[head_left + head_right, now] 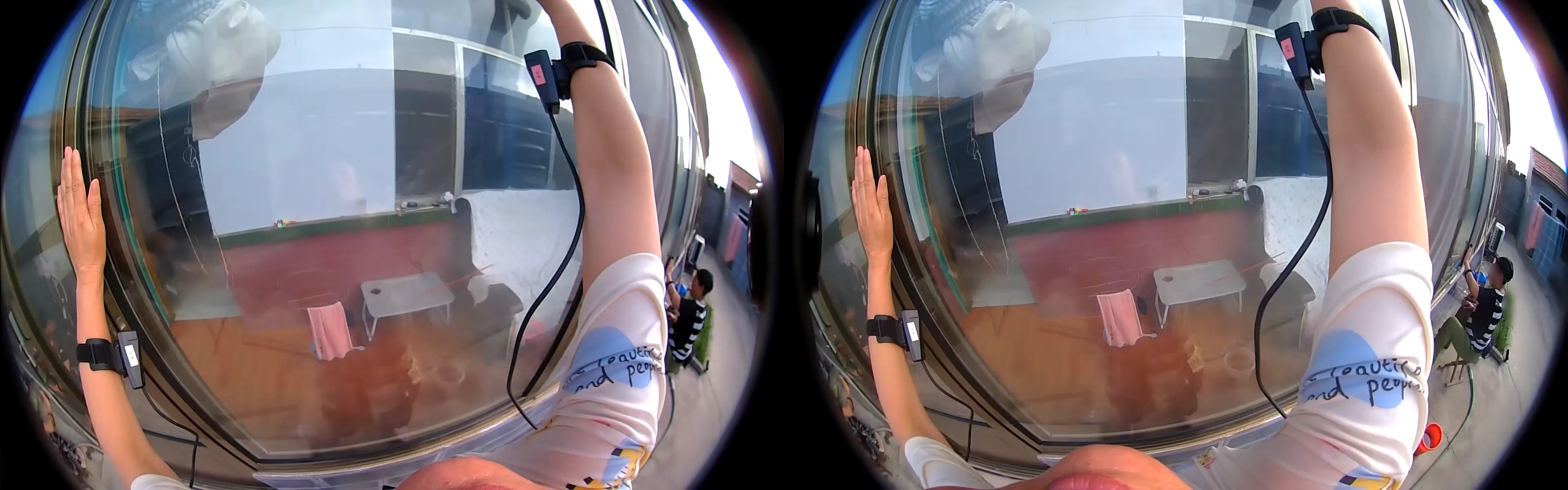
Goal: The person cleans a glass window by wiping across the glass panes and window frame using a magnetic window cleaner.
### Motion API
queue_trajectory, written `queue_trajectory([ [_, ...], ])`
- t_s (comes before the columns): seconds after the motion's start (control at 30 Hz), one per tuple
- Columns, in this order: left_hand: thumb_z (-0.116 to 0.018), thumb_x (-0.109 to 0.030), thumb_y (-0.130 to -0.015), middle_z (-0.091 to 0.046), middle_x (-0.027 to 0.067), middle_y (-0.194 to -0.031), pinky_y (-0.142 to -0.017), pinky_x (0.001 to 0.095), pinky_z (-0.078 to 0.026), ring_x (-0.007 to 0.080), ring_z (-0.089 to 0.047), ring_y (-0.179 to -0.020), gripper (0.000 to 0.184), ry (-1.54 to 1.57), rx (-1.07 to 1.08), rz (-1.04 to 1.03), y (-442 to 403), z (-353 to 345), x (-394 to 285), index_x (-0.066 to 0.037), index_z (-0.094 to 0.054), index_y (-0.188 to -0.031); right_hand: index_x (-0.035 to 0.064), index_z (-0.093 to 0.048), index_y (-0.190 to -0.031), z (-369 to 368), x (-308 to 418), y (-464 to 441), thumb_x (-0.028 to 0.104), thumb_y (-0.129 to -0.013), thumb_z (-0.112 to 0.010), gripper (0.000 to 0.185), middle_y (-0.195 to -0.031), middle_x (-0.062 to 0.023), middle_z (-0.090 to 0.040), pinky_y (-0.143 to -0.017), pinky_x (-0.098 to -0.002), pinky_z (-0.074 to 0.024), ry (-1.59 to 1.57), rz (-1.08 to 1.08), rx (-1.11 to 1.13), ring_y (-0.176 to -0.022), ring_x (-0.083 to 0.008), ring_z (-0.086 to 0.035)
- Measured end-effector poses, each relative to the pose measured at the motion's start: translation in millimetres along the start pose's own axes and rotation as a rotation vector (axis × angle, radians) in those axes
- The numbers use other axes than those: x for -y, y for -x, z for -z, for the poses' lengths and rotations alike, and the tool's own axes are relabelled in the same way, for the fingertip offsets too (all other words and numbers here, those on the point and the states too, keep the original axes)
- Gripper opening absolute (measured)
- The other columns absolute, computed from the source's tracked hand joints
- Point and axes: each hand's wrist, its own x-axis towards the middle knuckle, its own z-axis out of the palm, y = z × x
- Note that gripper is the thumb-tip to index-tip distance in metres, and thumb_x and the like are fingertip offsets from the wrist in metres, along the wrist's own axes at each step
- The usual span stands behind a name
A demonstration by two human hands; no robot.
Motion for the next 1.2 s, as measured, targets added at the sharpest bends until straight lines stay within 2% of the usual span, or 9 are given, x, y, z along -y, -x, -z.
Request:
queue_trajectory([
  [0.27,-0.025,-0.037,-0.104,-0.026,-0.0013,-0.155,-0.118,0.0376,-0.018,0.0177,-0.023,-0.143,0.050,-0.013,-0.010,-0.054,0.8,-1.4,14.4,-0.020,-0.024,-0.151,0.0050,-0.037,-0.143,83.4,-106.1,102.3,0.038,-0.094,-0.039,0.059,-0.151,-0.0194,-0.031,-0.116,-0.0394,-0.0181,0.064,-0.243,0.041,-0.141,-0.0361,-0.023],
  [0.37,-0.026,-0.038,-0.104,-0.027,0.0004,-0.155,-0.118,0.0362,-0.019,0.0179,-0.023,-0.144,0.051,-0.047,-0.036,-0.118,-0.8,-2.6,18.1,-0.019,-0.024,-0.151,0.0073,-0.035,-0.145,76.8,-194.6,135.0,0.046,-0.098,-0.031,0.061,-0.150,-0.0168,-0.033,-0.116,-0.0379,-0.0173,0.092,0.013,-0.051,-0.142,-0.0287,-0.025],
  [0.5,-0.029,-0.036,-0.104,-0.027,0.0026,-0.155,-0.117,0.0360,-0.019,0.0186,-0.022,-0.144,0.051,0.028,0.031,-0.068,9.4,-15.4,36.6,-0.016,-0.026,-0.151,0.0066,-0.036,-0.144,90.2,-134.5,242.9,0.045,-0.099,-0.034,0.059,-0.148,-0.0173,-0.035,-0.115,-0.0373,-0.0188,0.145,-0.059,-0.114,-0.141,-0.0312,-0.026],
  [0.53,-0.029,-0.036,-0.104,-0.027,0.0026,-0.155,-0.117,0.0360,-0.019,0.0186,-0.022,-0.144,0.051,0.055,0.025,-0.080,25.4,-33.6,68.0,-0.016,-0.026,-0.151,0.0144,-0.033,-0.147,93.6,-103.1,279.1,0.046,-0.098,-0.032,0.058,-0.153,-0.0105,-0.030,-0.115,-0.0428,-0.0162,0.087,-0.108,-0.115,-0.143,-0.0278,-0.022],
  [0.6,-0.040,-0.013,-0.101,-0.042,0.0124,-0.145,-0.104,0.0380,-0.038,0.0285,-0.045,-0.130,0.044,-0.388,0.194,-0.192,57.0,-74.2,139.4,-0.010,-0.036,-0.145,0.0098,-0.037,-0.144,110.0,-64.2,357.9,0.036,-0.100,-0.036,0.051,-0.150,-0.0142,-0.033,-0.114,-0.0405,-0.0198,0.146,-0.142,-0.085,-0.141,-0.0295,-0.025],
  [0.7,-0.043,-0.005,-0.097,-0.044,0.0127,-0.142,-0.102,0.0380,-0.041,0.0284,-0.047,-0.127,0.048,-0.461,0.206,-0.228,57.1,-75.8,136.1,-0.011,-0.035,-0.145,0.0070,-0.037,-0.144,131.6,-20.9,502.5,0.028,-0.099,-0.039,0.050,-0.151,-0.0177,-0.031,-0.114,-0.0442,-0.0183,0.168,-0.232,-0.004,-0.142,-0.0347,-0.023],
  [0.9,-0.043,-0.008,-0.098,-0.048,0.0145,-0.139,-0.100,0.0387,-0.042,0.0302,-0.050,-0.124,0.045,-0.463,0.213,-0.246,42.1,-66.0,106.1,-0.009,-0.038,-0.143,0.0011,-0.021,-0.149,153.8,83.8,790.5,0.032,-0.101,-0.035,0.059,-0.156,-0.0193,-0.014,-0.118,-0.0417,-0.0083,0.020,-0.995,0.045,-0.146,-0.0341,-0.010],
  [1.03,-0.040,-0.024,-0.103,-0.051,0.0183,-0.136,-0.099,0.0378,-0.041,0.0330,-0.050,-0.123,0.040,-0.026,-0.016,-0.152,5.2,-24.7,31.2,-0.002,-0.047,-0.135,0.0024,-0.021,-0.150,128.5,109.6,748.9,0.032,-0.101,-0.035,0.059,-0.157,-0.0187,-0.014,-0.117,-0.0427,-0.0066,0.046,-0.988,-0.026,-0.146,-0.0332,-0.009],
  [1.2,-0.040,-0.026,-0.103,-0.051,0.0170,-0.137,-0.100,0.0375,-0.041,0.0325,-0.050,-0.123,0.042,-0.061,-0.008,-0.159,9.3,-26.0,29.2,-0.001,-0.045,-0.136,0.0085,-0.042,-0.142,101.8,82.5,496.9,0.019,-0.095,-0.045,0.048,-0.149,-0.0154,-0.036,-0.112,-0.0436,-0.0174,0.065,-0.333,-0.050,-0.143,-0.0325,-0.022],
])
